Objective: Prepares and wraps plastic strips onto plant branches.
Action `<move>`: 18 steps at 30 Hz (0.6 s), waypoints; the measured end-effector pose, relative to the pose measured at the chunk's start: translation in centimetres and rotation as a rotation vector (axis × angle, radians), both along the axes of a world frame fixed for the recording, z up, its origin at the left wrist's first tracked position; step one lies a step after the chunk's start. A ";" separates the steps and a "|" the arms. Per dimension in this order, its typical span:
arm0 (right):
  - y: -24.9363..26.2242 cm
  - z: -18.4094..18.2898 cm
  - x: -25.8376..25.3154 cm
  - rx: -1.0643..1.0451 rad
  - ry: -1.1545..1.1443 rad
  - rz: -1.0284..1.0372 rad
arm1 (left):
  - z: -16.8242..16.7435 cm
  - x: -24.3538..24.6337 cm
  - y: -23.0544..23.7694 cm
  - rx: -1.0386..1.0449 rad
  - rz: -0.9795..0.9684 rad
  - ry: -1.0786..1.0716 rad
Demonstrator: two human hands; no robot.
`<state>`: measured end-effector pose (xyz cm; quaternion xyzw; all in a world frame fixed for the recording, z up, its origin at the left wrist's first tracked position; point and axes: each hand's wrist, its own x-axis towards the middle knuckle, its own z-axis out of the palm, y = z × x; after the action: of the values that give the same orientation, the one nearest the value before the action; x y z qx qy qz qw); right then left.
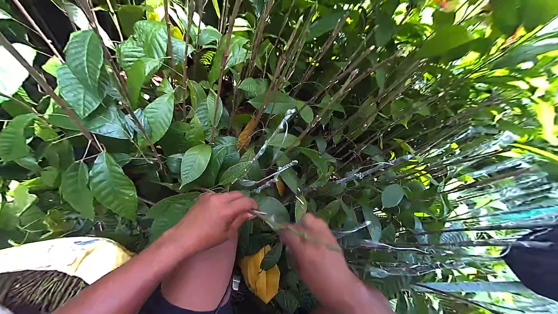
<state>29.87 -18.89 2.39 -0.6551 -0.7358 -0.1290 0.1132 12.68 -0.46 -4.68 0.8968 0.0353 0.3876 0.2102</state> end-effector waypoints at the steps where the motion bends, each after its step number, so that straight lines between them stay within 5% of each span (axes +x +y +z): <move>1: -0.4 0.0 -1.8 0.009 0.032 0.091 | 0.0 0.3 -0.1 -0.010 0.007 -0.009; 4: 0.2 4.6 -2.4 -0.187 0.521 0.202 | 0.1 1.0 -0.9 0.068 -0.033 0.089; 6: 1.6 6.0 1.8 -0.271 0.441 0.049 | -0.1 0.4 -1.2 0.116 -0.050 0.112; 10: 0.9 0.2 0.6 -0.003 -0.029 0.024 | 0.0 -0.2 -0.1 0.048 0.022 -0.075; 13: -0.1 1.5 -3.5 -0.075 0.217 0.223 | -0.1 0.7 -0.6 0.050 0.007 -0.042; 16: 1.5 6.3 -1.0 -0.362 0.630 0.214 | -0.5 1.4 -2.0 0.114 -0.034 -0.002; 18: 2.7 6.1 2.8 -0.420 0.507 0.047 | -1.1 1.2 -2.4 0.145 -0.027 -0.009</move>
<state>32.64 -16.15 8.51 -0.6581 -0.7097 0.1953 0.1584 13.87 -2.81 -5.81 0.9084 -0.0060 0.3903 0.1499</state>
